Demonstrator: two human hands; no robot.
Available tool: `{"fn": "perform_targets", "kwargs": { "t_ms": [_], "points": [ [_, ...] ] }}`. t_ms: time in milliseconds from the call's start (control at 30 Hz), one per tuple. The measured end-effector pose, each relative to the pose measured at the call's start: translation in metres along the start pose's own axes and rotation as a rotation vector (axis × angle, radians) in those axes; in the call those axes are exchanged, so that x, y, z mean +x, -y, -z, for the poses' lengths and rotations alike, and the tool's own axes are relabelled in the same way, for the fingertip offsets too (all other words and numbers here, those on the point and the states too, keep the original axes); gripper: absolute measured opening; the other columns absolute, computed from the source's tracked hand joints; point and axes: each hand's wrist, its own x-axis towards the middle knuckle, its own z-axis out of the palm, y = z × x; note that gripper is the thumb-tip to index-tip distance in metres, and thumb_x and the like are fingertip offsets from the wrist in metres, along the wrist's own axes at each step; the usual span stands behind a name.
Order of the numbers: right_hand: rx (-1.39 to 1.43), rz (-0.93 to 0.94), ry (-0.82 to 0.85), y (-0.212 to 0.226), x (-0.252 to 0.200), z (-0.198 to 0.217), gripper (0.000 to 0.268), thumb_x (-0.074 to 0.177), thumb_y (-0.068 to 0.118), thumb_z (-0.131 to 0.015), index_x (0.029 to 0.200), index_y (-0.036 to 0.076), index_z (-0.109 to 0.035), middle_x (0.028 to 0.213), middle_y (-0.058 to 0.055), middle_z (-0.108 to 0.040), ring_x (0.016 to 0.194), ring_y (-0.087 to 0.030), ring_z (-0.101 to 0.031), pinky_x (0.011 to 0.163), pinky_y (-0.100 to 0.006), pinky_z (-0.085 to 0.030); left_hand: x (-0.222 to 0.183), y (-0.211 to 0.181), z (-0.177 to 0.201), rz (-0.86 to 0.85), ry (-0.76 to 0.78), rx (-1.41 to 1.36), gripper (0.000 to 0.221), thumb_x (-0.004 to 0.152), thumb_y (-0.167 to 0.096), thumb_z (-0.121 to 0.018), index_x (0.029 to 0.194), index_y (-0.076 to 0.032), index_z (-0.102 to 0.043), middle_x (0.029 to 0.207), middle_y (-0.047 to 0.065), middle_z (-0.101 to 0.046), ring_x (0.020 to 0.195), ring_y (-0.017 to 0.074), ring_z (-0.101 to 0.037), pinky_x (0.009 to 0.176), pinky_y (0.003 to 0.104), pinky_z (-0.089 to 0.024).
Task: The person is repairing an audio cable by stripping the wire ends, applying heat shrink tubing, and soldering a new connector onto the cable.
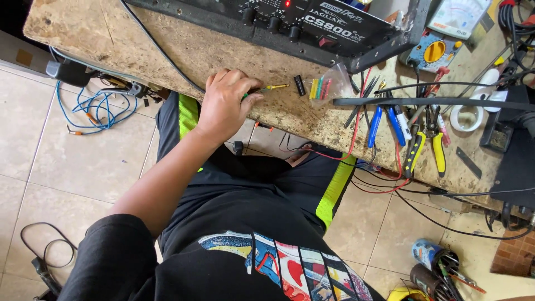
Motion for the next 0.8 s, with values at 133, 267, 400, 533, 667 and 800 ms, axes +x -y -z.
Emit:
{"fn": "perform_targets", "kwargs": {
  "t_ms": [133,267,400,533,667,800],
  "points": [
    [0.103,-0.063,-0.038,0.039,-0.037,-0.075,0.048,0.102,0.001,-0.053,0.15,-0.001,-0.052,0.14,-0.023,-0.06,0.101,-0.029,-0.063,0.095,-0.037,-0.058,-0.009,0.007,-0.004,-0.047,-0.077,-0.066,0.072,0.1,-0.041,-0.071,0.159,-0.01,-0.043,0.099,0.001,-0.068,0.101,0.0249,-0.062,0.094,0.042,-0.048],
    [0.181,-0.118,-0.105,0.071,-0.068,-0.203,0.047,0.103,0.003,-0.054,0.15,0.0,-0.051,0.14,-0.022,-0.06,0.099,-0.027,-0.064,0.094,-0.037,-0.06,-0.007,-0.007,0.011,-0.108,0.024,-0.003,0.082,0.093,-0.038,-0.086,0.157,-0.006,-0.045,0.103,0.008,-0.066,0.094,0.0313,-0.053,0.087,0.045,-0.046],
    [0.499,-0.05,0.397,0.068,-0.079,-0.309,0.032,0.096,0.002,-0.06,0.126,-0.007,-0.061,0.108,-0.02,-0.067,0.092,-0.025,-0.07,0.087,-0.04,-0.059,-0.02,-0.044,0.031,-0.092,-0.192,-0.279,0.059,0.094,-0.037,-0.078,0.142,-0.006,-0.061,0.112,0.013,-0.065,0.11,0.034,-0.063,0.101,0.045,-0.049],
    [0.58,-0.032,0.596,0.072,-0.08,-0.353,0.031,0.099,0.002,-0.06,0.128,-0.01,-0.061,0.117,-0.017,-0.062,0.095,-0.02,-0.066,0.088,-0.038,-0.058,-0.047,-0.078,0.059,0.174,0.099,-0.928,0.062,0.099,-0.024,-0.072,0.153,-0.009,-0.047,0.146,0.02,-0.048,0.137,0.0448,-0.05,0.106,0.058,-0.05],
    [0.462,-0.014,0.684,0.069,-0.078,-0.364,0.032,0.098,0.0,-0.062,0.128,-0.01,-0.062,0.111,-0.015,-0.061,0.085,-0.017,-0.064,0.079,-0.034,-0.059,-0.069,-0.078,0.056,0.278,0.269,-1.056,0.089,0.085,-0.03,-0.088,0.159,-0.015,-0.04,0.153,0.018,-0.043,0.142,0.0477,-0.045,0.109,0.059,-0.047],
    [0.396,0.031,0.731,0.071,-0.078,-0.369,0.06,0.084,0.0,-0.081,0.139,-0.007,-0.058,0.113,-0.014,-0.063,0.077,-0.016,-0.066,0.068,-0.029,-0.057,-0.087,-0.069,0.021,0.894,0.295,-1.597,0.067,0.093,-0.034,-0.074,0.147,-0.009,-0.044,0.125,0.018,-0.06,0.112,0.037,-0.068,0.096,0.056,-0.058]
  ]
}}
